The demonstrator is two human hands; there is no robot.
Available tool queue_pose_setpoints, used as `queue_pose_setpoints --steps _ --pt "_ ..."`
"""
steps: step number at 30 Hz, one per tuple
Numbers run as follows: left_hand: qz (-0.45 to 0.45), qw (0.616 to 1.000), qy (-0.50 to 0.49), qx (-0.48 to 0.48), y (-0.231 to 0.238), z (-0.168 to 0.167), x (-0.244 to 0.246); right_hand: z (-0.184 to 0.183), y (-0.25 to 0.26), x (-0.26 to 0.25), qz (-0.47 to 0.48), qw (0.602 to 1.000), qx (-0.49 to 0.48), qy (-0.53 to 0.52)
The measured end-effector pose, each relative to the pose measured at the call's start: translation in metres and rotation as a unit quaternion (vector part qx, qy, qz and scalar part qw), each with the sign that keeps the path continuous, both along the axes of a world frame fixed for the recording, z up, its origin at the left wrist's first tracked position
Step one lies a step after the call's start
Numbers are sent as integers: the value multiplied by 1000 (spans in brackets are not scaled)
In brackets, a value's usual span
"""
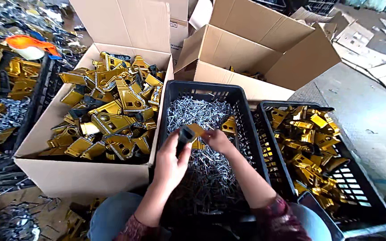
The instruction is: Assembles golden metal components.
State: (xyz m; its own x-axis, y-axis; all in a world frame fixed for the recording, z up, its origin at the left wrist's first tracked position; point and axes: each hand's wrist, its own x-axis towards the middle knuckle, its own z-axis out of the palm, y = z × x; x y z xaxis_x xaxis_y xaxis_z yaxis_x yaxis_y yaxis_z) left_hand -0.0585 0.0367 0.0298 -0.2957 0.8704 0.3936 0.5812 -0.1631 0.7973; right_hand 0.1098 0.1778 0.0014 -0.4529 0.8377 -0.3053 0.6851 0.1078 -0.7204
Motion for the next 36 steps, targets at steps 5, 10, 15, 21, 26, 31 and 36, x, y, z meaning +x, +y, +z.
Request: queue_pose_setpoints --steps 5,10,15,21,26,31,36 --pt "-61 945 -318 -35 -4 7 -7 -78 7 17 139 960 73 -232" --pt "-61 899 -425 -84 1 9 -4 -2 -17 43 73 990 90 -78" --pt "-36 937 -332 -101 11 -3 9 33 -30 93 71 997 -22 -35" --pt "-22 981 -154 -117 22 -9 24 17 -46 114 47 999 5 -15" --pt "-69 933 -319 -152 25 -12 30 28 -48 96 -51 906 262 327" --pt "-138 840 -473 -226 15 3 41 12 -48 79 -51 873 311 372" --pt "-118 871 -421 -225 13 0 50 3 -51 71 7 858 433 277"
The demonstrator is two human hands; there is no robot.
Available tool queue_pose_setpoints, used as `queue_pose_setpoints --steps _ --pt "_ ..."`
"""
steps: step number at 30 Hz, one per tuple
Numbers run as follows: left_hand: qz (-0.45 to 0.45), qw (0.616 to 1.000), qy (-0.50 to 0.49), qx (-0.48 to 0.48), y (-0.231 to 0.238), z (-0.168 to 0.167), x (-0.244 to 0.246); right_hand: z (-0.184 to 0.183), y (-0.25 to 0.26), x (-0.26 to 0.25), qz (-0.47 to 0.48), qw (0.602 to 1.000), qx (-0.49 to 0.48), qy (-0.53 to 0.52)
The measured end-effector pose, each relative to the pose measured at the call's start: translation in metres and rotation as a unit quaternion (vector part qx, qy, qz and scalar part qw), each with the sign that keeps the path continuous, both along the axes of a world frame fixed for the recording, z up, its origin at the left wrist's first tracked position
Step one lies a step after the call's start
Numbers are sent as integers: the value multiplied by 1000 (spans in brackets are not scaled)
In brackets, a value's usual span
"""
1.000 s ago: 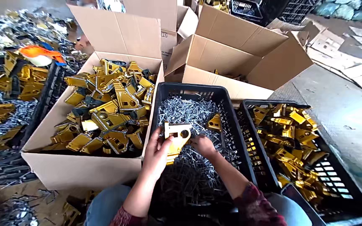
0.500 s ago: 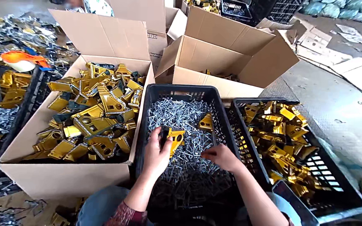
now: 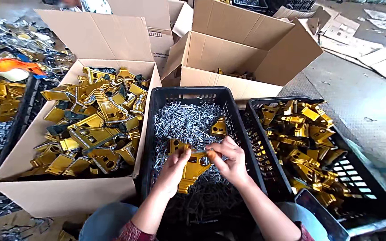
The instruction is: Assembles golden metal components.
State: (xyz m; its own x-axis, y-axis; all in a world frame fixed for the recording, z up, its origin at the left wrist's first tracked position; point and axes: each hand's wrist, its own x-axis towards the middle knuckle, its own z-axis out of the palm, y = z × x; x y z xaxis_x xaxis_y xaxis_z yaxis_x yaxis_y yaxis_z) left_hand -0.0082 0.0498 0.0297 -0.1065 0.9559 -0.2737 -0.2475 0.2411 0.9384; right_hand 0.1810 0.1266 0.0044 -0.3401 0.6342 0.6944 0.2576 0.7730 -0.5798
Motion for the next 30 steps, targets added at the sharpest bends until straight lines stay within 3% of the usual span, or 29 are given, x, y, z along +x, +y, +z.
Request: queue_pose_setpoints --steps 4,8,11,16,21,23,25,28,30 --pt "57 994 83 44 2 -2 2 1 -12 -6 -31 996 75 -36" --pt "24 991 107 79 -1 -2 -1 2 -16 -2 11 996 -42 76" --pt "-13 989 91 112 -2 -10 -1 1 -17 -2 25 993 -62 97" --pt "24 978 153 140 -2 -16 5 -4 -17 -5 -8 999 -3 53" --pt "44 981 140 128 0 -17 0 -4 -16 -1 -41 994 90 -39" --pt "64 983 118 129 1 -14 -3 -2 -17 3 -10 997 39 -73" --pt "69 980 108 149 2 -12 -6 1 -17 8 52 992 -78 -83" --pt "31 976 113 182 1 -14 -9 1 -16 12 153 963 -224 -4" --pt "-34 976 67 207 -2 -11 -10 4 -17 12 249 921 -293 65"
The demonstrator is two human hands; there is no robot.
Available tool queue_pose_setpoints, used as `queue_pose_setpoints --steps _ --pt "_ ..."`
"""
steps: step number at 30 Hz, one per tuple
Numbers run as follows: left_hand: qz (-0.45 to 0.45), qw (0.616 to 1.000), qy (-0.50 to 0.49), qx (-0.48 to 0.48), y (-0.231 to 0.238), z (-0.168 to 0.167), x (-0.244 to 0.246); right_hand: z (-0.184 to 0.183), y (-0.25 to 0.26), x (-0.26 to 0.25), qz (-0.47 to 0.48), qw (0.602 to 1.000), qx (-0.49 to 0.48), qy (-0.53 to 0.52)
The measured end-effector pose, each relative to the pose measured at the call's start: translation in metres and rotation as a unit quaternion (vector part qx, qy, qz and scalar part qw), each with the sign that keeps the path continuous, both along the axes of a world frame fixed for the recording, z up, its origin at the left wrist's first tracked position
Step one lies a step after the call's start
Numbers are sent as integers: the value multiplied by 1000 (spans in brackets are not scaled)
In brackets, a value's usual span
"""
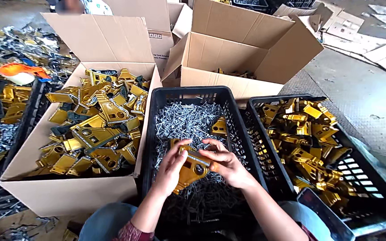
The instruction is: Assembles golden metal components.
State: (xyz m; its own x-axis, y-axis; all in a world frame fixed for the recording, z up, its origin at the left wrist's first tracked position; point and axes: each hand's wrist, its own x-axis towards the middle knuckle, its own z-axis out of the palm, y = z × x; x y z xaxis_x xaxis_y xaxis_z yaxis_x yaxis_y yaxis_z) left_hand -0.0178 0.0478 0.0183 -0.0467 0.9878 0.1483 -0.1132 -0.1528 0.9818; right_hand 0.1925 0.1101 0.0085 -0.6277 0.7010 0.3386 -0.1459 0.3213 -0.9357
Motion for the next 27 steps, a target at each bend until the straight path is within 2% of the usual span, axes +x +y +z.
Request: queue_pose_setpoints --steps 3,6,8,9,11,12,13,14,15,17,20,24,27 --pt "-119 987 -104 25 -2 0 5 0 -5 -7 155 974 -103 131" --pt "-148 985 -83 27 -1 -1 6 -6 -12 -17 161 955 -155 197" --pt "-126 991 -33 18 -1 -2 9 -2 -14 -19 120 964 -147 187" --pt "-98 995 6 3 -1 -2 11 -1 -14 -19 83 976 -116 163" --pt "-40 995 85 -36 2 -5 12 -4 -11 -20 -14 997 10 71" --pt "-47 992 108 -52 3 -6 10 -6 -11 -20 -66 992 105 -2" --pt "-73 989 110 -73 2 -5 9 -10 -13 -21 -115 971 199 -71" --pt "-94 987 95 -87 1 -5 8 -14 -15 -23 -146 947 261 -118" --pt "-99 987 83 -95 1 -7 8 -16 -17 -25 -154 936 282 -146" --pt "-93 987 72 -108 1 -8 6 -10 -18 -24 -125 955 217 -160" --pt "-120 988 62 -78 0 -11 -1 0 -15 -17 -82 987 48 -128" --pt "-145 981 83 -96 2 -10 0 0 -15 -18 -103 988 -37 -112" --pt "-187 979 21 -83 2 0 -13 15 -20 -29 -126 976 -178 -9"
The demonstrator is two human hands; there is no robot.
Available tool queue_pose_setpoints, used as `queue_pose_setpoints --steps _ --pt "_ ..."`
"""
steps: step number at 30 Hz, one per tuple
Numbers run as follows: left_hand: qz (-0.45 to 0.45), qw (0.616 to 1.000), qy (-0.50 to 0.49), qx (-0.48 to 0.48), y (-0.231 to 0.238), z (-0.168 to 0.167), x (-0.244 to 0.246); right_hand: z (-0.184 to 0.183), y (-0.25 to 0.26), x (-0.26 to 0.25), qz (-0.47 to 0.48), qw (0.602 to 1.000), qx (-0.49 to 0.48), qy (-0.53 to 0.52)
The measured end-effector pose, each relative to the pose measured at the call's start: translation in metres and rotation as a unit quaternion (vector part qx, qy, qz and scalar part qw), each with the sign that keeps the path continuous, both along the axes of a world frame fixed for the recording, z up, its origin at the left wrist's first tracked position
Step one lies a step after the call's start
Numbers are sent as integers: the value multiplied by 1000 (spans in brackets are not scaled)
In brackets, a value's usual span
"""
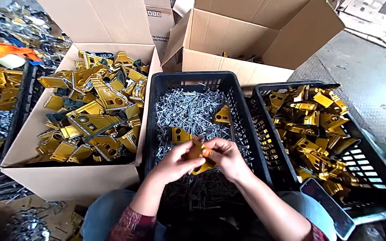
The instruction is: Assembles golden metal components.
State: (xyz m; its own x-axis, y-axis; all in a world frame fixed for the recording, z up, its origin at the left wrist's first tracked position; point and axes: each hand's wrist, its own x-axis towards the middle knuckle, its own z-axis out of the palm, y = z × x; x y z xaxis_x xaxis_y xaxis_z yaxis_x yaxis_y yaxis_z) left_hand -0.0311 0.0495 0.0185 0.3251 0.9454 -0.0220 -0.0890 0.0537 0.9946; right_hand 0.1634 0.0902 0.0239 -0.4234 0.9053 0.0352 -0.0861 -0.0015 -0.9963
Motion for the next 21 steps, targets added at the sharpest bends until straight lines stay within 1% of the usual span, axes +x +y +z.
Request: queue_pose_setpoints --steps 2,3,4,5,6,7,8,9,10,11,12,13,14,15,17,18,19,20,21 --pt "-38 994 -99 27 -2 5 -11 13 0 -13 -18 985 -114 131" --pt "-22 993 -108 51 -3 8 -11 15 3 -21 -8 971 -157 181" --pt "23 993 -90 76 -3 9 -9 14 7 -28 4 960 -190 205" --pt "98 989 -54 92 -1 8 -7 8 12 -35 12 960 -206 189" --pt "183 979 -11 92 0 5 -6 -3 18 -42 12 972 -199 123" --pt "252 964 33 83 2 3 -7 -21 23 -47 18 987 -161 -1" --pt "304 948 60 69 5 2 -10 -42 28 -52 47 979 -99 -172" --pt "345 934 71 55 7 3 -12 -63 30 -58 99 935 -46 -338" --pt "368 927 62 38 8 5 -13 -83 26 -68 144 883 -21 -447" --pt "374 926 42 19 8 7 -14 -101 19 -77 173 845 -10 -506" --pt "367 930 23 5 6 10 -14 -114 12 -84 190 827 4 -528" --pt "357 934 5 -5 5 12 -13 -120 7 -87 189 831 22 -522" --pt "347 938 -12 -11 4 13 -13 -118 5 -88 171 850 35 -496" --pt "346 938 -23 -14 4 14 -13 -109 6 -86 136 883 36 -448" --pt "362 931 -28 -23 3 15 -10 -81 11 -75 35 952 2 -305" --pt "364 930 -27 -25 3 14 -8 -63 13 -69 -15 979 -30 -202" --pt "362 932 -23 -21 3 13 -6 -40 13 -61 -45 992 -73 -91" --pt "355 935 -17 -11 4 12 -4 -16 12 -52 -58 992 -116 0" --pt "341 940 -17 -2 4 10 0 5 9 -42 -59 986 -141 66"
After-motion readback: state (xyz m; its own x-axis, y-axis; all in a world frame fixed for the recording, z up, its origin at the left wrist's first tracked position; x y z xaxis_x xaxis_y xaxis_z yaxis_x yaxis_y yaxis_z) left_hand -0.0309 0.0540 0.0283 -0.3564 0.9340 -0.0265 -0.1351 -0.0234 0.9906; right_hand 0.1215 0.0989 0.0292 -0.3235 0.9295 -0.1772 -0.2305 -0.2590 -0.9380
